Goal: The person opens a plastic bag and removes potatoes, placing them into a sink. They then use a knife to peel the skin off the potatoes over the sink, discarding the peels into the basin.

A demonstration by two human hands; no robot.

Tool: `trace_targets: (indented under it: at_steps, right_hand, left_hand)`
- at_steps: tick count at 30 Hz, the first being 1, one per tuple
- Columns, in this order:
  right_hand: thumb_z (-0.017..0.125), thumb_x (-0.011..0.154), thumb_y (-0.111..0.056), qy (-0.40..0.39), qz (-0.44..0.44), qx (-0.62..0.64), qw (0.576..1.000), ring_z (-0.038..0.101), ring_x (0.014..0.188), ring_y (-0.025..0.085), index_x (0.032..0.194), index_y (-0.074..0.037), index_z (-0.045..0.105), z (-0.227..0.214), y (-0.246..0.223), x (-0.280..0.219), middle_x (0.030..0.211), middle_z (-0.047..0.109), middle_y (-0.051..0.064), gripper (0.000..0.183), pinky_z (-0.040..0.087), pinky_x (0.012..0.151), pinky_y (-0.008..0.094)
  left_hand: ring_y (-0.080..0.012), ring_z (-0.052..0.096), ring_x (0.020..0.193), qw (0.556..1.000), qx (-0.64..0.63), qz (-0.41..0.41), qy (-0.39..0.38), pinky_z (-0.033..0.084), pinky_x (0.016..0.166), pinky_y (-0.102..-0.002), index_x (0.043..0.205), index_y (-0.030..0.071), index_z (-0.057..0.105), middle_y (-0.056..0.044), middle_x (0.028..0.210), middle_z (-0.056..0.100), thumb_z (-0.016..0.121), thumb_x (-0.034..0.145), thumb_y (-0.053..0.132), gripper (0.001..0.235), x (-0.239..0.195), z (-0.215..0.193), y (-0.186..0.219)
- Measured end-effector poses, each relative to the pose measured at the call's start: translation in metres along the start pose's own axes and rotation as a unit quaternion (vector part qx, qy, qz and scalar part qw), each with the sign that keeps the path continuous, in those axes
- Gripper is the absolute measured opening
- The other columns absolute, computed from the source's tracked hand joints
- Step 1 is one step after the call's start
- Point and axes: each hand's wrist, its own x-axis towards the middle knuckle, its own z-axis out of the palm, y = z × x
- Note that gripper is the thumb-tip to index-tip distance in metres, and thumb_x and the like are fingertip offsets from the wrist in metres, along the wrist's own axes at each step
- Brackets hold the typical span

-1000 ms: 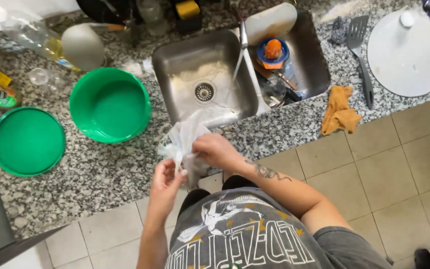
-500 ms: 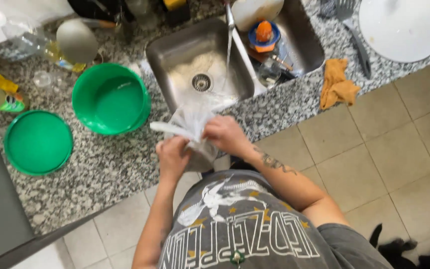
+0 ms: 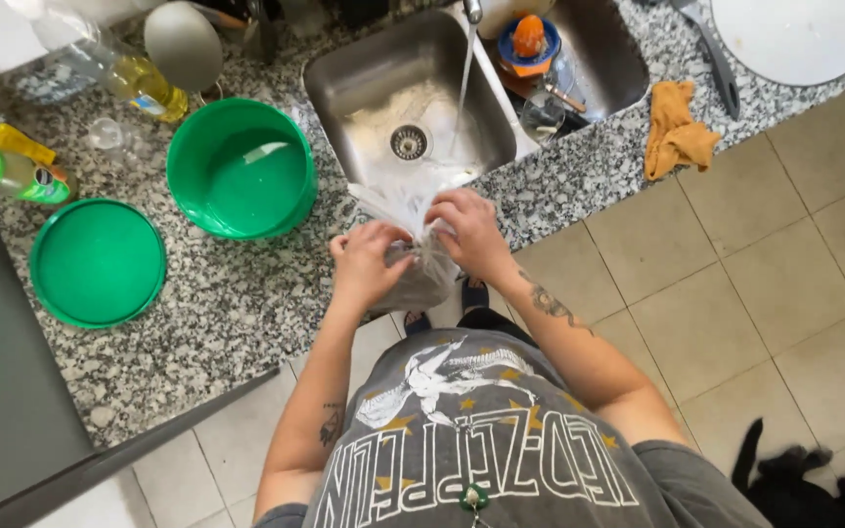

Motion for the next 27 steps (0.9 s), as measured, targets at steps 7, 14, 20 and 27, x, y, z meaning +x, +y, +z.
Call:
trace_targets:
  at_steps: [7, 14, 20, 27]
  right_hand:
    - [0.076, 0.072, -0.037, -0.015, 0.115, 0.074, 0.990, 0.060, 0.067, 0.024, 0.081, -0.014, 0.060, 0.014, -0.030, -0.018, 0.071, 0.060, 0.004, 0.029, 0.049, 0.065, 0.035]
    - [0.071, 0.077, -0.025, -0.009, 0.062, 0.054, 0.997, 0.059, 0.069, 0.021, 0.078, -0.020, 0.058, 0.015, -0.024, -0.017, 0.068, 0.056, -0.004, 0.014, 0.048, 0.064, 0.033]
    - [0.065, 0.084, -0.029, 0.012, 0.016, -0.015, 1.000, 0.060, 0.080, 0.018, 0.083, -0.024, 0.059, -0.009, -0.027, -0.018, 0.074, 0.058, -0.007, 0.008, 0.045, 0.070, 0.032]
    - [0.061, 0.088, -0.029, 0.038, 0.015, -0.050, 0.998, 0.062, 0.083, 0.017, 0.084, -0.027, 0.060, -0.012, -0.018, -0.015, 0.078, 0.061, -0.008, 0.005, 0.045, 0.071, 0.031]
  left_hand:
    - [-0.0251, 0.059, 0.094, 0.985, -0.175, -0.013, 0.001, 0.041, 0.083, -0.045, 0.094, 0.020, 0.054, -0.001, 0.086, 0.062, 0.059, 0.090, 0.032, 0.014, 0.004, -0.006, 0.002]
    - [-0.0298, 0.065, 0.081, 0.925, -0.368, -0.100, 0.009, 0.051, 0.071, -0.037, 0.104, 0.010, 0.046, -0.018, 0.095, 0.067, 0.059, 0.080, 0.008, 0.027, 0.005, -0.008, -0.010]
    - [-0.0267, 0.067, 0.080, 0.962, -0.263, 0.000, -0.070, 0.052, 0.074, -0.038, 0.110, 0.017, 0.054, -0.007, 0.097, 0.068, 0.063, 0.077, 0.008, 0.035, 0.013, -0.006, -0.006]
    - [-0.0284, 0.067, 0.082, 0.947, -0.319, -0.020, 0.040, 0.052, 0.071, -0.040, 0.115, 0.017, 0.047, -0.017, 0.109, 0.061, 0.068, 0.077, 0.007, 0.044, 0.000, -0.036, 0.032]
